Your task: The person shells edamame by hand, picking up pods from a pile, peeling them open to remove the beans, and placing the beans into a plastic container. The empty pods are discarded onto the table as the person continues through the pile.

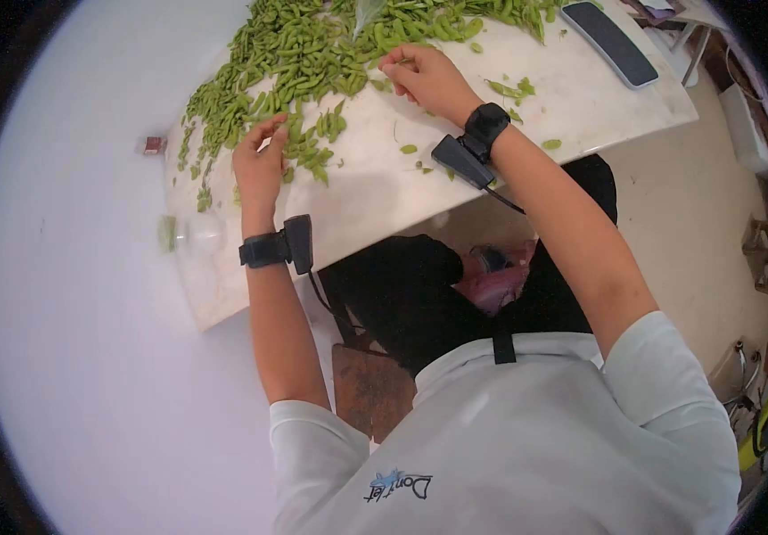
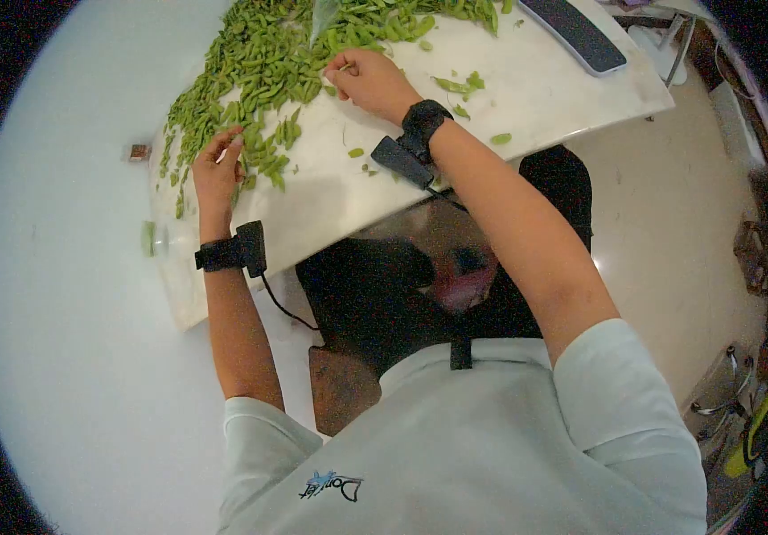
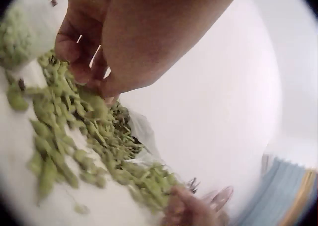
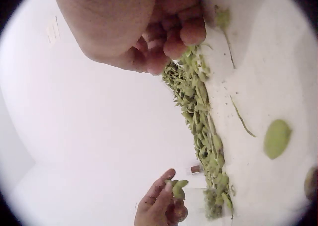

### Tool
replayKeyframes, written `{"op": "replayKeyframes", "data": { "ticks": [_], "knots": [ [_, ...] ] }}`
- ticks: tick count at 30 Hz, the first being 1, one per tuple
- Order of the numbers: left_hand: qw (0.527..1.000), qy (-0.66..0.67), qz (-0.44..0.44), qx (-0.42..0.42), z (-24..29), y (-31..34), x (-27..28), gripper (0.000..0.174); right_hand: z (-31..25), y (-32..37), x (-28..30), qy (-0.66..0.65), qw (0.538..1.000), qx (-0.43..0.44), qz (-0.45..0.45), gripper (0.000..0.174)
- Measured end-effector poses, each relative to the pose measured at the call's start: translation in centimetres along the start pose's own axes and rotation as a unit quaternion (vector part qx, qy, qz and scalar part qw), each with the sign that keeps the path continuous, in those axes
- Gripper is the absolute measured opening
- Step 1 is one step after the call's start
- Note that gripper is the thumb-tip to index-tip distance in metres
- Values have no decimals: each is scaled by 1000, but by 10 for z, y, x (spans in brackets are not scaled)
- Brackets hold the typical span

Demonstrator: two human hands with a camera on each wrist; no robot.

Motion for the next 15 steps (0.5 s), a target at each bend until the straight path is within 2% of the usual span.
{"op": "replayKeyframes", "data": {
  "ticks": [1,4,6,7,13,15],
  "knots": [
    [999,48,13,6,-3,-4,-5,24,-1,0,0,-2,1000,7,3,21],
    [996,38,69,-29,-2,-11,-17,21,1,0,2,-1,1000,14,13,22],
    [978,-152,124,-73,16,-2,-17,21,2,-1,2,4,1000,6,10,22],
    [953,-246,151,-93,24,1,-16,20,2,-1,2,5,1000,6,12,22],
    [968,-198,136,-76,9,-15,-18,20,7,0,0,22,1000,-1,6,20],
    [955,-269,105,-68,15,-17,-16,22,5,-6,0,10,1000,3,6,22]
  ]
}}
Point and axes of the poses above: each hand's wrist, its own y-axis away from the middle knuckle, its own x-axis out of the back of the hand, z = x × y, the point moved 4 cm from there along -y, towards the middle knuckle, and after that the axes turned 6 degrees about -y, right-handed, at the moved point
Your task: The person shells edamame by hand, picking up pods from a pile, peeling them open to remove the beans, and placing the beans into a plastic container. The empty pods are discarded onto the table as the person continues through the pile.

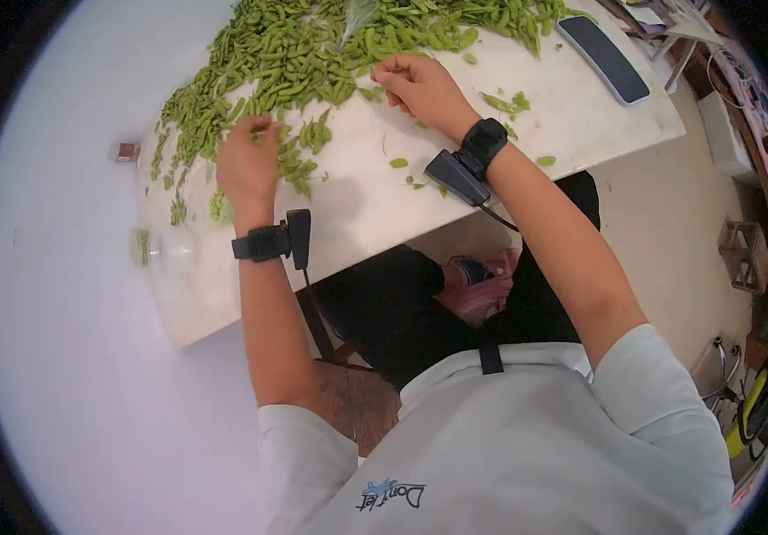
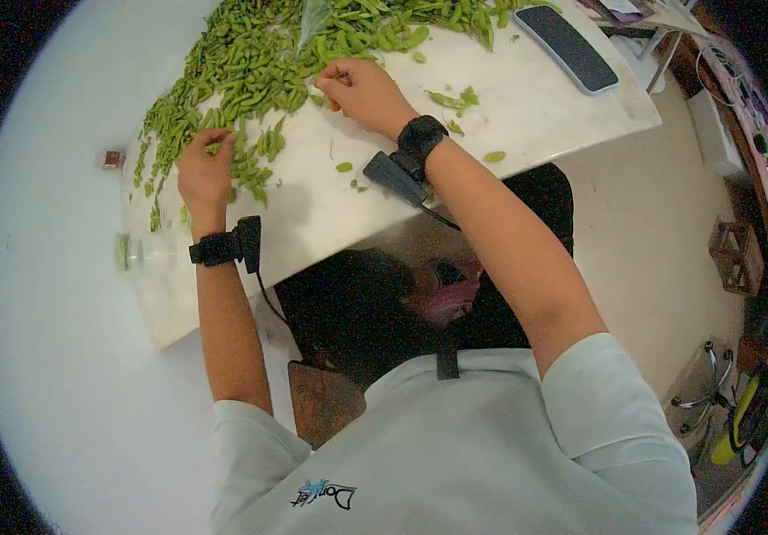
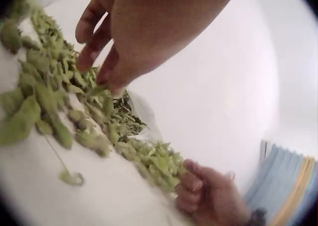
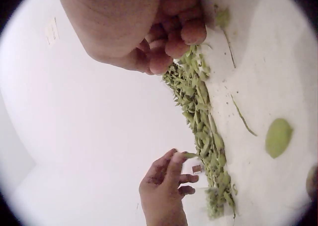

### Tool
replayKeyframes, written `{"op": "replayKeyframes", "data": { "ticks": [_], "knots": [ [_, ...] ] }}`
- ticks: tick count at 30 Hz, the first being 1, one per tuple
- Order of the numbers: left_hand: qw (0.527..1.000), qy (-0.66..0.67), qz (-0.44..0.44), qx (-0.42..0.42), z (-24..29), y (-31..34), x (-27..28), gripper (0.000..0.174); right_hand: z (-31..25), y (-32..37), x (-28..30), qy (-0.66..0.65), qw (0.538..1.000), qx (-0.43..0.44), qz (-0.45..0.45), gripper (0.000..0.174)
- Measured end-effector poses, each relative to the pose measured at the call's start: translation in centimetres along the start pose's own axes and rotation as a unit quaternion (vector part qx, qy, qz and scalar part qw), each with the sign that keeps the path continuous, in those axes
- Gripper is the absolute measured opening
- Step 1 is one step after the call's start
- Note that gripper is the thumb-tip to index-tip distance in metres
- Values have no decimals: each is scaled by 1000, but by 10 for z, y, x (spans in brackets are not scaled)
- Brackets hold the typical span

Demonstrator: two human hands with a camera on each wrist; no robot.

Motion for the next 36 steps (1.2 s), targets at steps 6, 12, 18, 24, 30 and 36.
{"op": "replayKeyframes", "data": {
  "ticks": [6,12,18,24,30,36],
  "knots": [
    [974,221,10,41,-13,-1,5,20,-3,3,-1,15,1000,-7,1,23],
    [897,437,-7,65,10,10,-9,21,0,2,-4,-29,999,-7,-18,26],
    [858,509,-36,54,40,20,-34,18,-4,1,-10,17,992,116,-39,32],
    [832,554,-27,29,56,21,-53,19,-1,2,-12,91,985,101,-102,29],
    [797,598,-83,10,64,9,-67,19,-12,5,-13,76,990,58,-99,30],
    [797,595,-101,14,66,10,-75,21,-5,3,-8,74,992,95,-48,34]
  ]
}}
Point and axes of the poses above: each hand's wrist, its own y-axis away from the middle knuckle, its own x-axis out of the back of the hand, z = x × y, the point moved 4 cm from there along -y, towards the middle knuckle, and after that the axes turned 6 degrees about -y, right-handed, at the moved point
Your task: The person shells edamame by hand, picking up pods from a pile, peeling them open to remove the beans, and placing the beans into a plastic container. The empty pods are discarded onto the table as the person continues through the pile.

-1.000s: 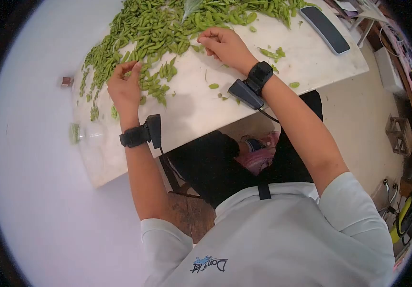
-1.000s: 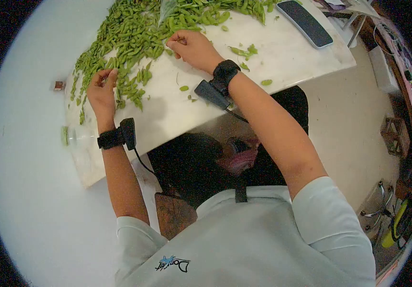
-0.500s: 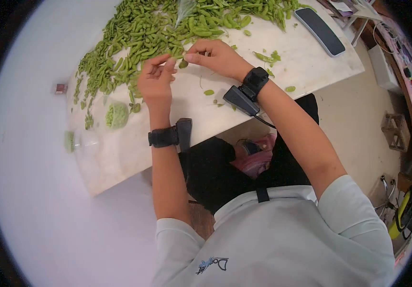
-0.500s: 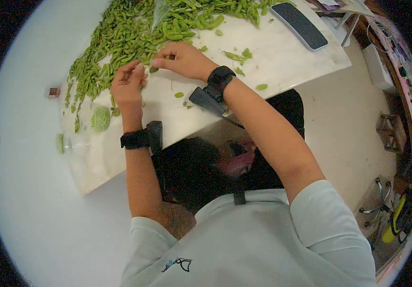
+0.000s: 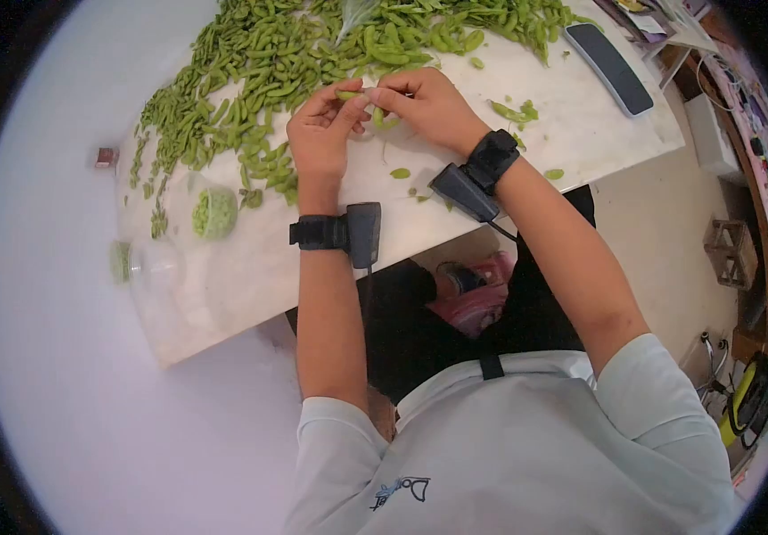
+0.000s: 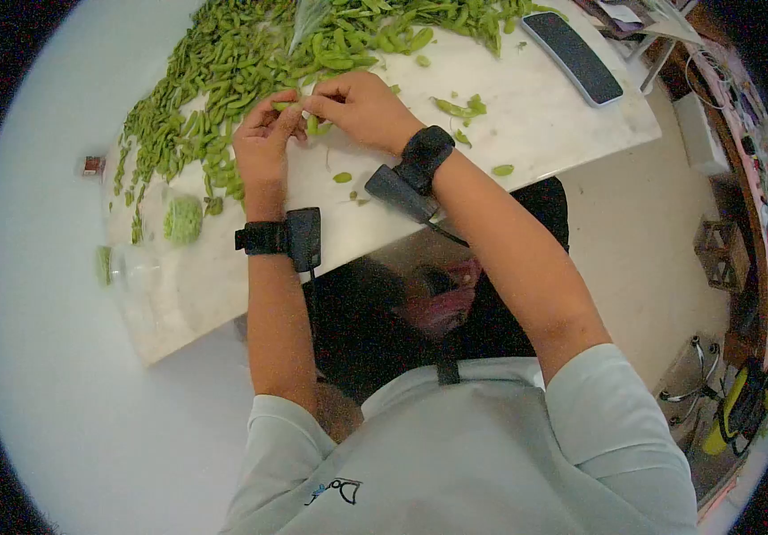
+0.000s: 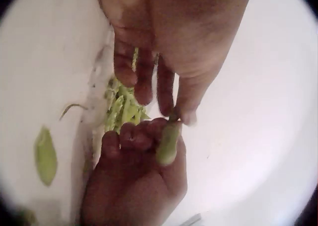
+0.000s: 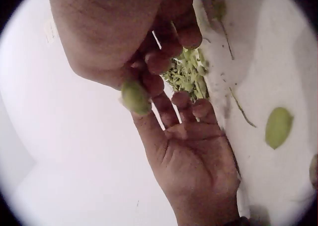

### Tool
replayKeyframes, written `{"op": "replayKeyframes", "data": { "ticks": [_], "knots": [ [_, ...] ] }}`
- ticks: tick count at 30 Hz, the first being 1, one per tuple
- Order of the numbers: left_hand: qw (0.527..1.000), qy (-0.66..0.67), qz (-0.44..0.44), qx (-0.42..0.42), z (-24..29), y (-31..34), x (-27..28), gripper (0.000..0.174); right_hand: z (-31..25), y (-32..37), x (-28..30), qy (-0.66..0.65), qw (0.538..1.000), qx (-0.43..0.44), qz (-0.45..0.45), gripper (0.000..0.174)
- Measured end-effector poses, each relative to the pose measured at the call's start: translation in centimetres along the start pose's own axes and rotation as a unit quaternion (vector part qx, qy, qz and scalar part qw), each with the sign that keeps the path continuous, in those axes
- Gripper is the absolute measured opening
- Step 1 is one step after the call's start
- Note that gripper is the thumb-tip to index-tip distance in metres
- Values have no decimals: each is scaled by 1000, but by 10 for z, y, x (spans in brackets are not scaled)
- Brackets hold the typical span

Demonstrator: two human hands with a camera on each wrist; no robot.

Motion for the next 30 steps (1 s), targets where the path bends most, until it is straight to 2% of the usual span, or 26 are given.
{"op": "replayKeyframes", "data": {
  "ticks": [3,6,8,9,11,14,18,21,27,29,30],
  "knots": [
    [1000,-11,20,-12,1,4,2,21,-1,0,0,32,999,-27,-18,34],
    [999,-29,39,-11,4,9,1,18,-4,-1,0,60,998,-10,-31,33],
    [998,-37,41,-28,5,12,2,16,-4,1,-2,33,998,-38,-40,33],
    [994,-66,45,-73,8,12,3,15,-4,2,-2,21,997,-52,-43,33],
    [978,-123,54,-160,11,14,3,13,2,0,-1,40,998,-27,-44,32],
    [959,-173,40,-220,25,17,1,12,4,1,-1,68,997,-1,-45,30],
    [958,-205,36,-198,23,20,6,11,3,1,-6,58,997,1,-45,29],
    [962,-204,26,-181,22,19,7,12,1,1,-6,106,991,-37,-66,29],
    [960,-213,24,-180,19,21,8,12,0,2,-7,176,982,18,-63,29],
    [957,-208,23,-202,17,19,8,13,-2,3,-9,143,988,0,-59,30],
    [974,-171,34,-148,15,19,9,15,-3,2,-9,128,990,-6,-57,31]
  ]
}}
Point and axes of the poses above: each hand's wrist, its own y-axis away from the middle knuckle, its own x-axis out of the back of the hand, z = x × y, the point moved 4 cm from there along -y, towards the middle knuckle, and after that the axes turned 6 degrees about -y, right-handed, at the moved point
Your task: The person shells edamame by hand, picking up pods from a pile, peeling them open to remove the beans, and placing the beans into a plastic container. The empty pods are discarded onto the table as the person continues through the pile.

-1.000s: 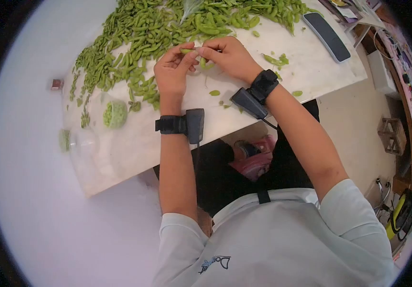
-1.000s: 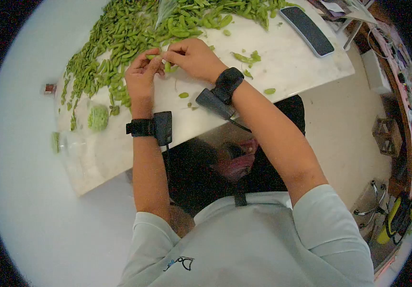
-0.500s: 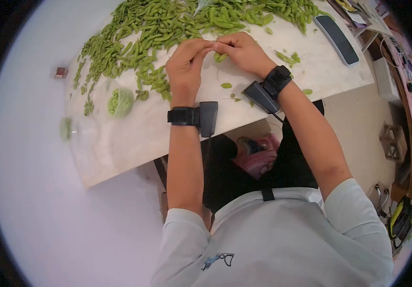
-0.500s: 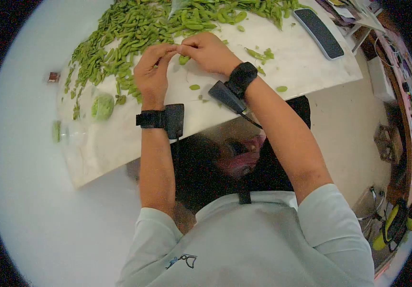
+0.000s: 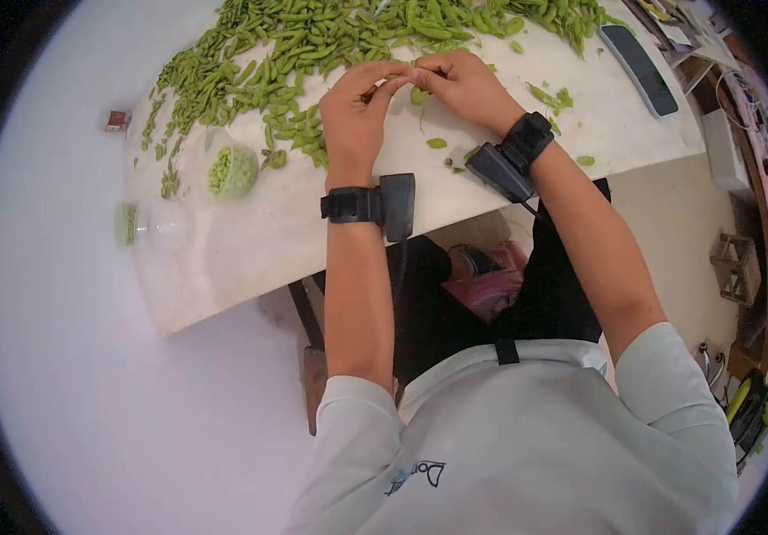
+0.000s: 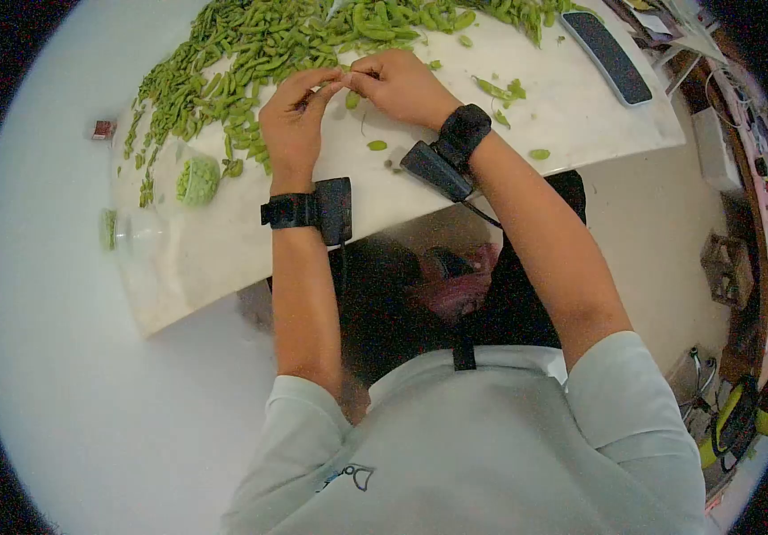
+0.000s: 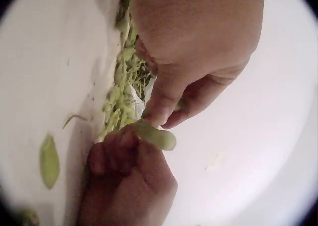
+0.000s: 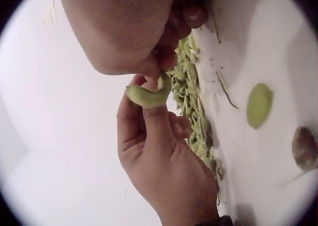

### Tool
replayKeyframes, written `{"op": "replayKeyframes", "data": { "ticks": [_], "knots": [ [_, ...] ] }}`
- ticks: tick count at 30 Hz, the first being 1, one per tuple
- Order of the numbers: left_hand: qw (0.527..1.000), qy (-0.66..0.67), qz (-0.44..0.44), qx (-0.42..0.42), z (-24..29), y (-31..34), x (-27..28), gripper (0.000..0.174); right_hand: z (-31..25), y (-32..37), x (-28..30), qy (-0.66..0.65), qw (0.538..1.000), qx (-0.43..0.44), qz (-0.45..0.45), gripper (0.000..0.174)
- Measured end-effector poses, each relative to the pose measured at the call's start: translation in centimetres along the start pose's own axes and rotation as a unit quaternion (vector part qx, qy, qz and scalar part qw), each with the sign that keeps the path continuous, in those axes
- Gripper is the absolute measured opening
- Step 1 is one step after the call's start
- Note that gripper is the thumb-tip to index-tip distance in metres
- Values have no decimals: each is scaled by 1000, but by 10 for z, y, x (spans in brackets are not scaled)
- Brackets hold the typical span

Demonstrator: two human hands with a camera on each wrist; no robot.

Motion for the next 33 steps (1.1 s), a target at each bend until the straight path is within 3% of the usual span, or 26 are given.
{"op": "replayKeyframes", "data": {
  "ticks": [2,5,14,17,23,26,29,33],
  "knots": [
    [991,74,14,115,-4,2,-4,18,4,-2,0,-45,999,25,11,32],
    [977,155,7,144,-5,2,-7,22,-4,1,2,-72,997,7,10,33],
    [974,178,7,140,-8,3,-11,16,2,2,4,-139,990,-27,-7,30],
    [981,117,-4,153,-3,0,-11,13,7,0,4,-130,991,-38,-14,28],
    [985,-133,-105,10,20,-6,3,9,1,-2,3,-70,997,13,2,33],
    [980,-157,-117,10,21,-9,1,12,8,0,8,-23,1000,15,8,34],
    [952,-280,-126,1,45,-12,-3,12,6,-1,8,-25,1000,3,19,35],
    [922,-352,-142,-74,46,-17,-6,11,8,0,6,-2,999,8,42,32]
  ]
}}
Point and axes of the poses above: each hand's wrist, its own y-axis away from the middle knuckle, its own x-axis out of the back of the hand, z = x × y, the point moved 4 cm from there along -y, towards the middle knuckle, and after that the axes turned 6 degrees about -y, right-handed, at the moved point
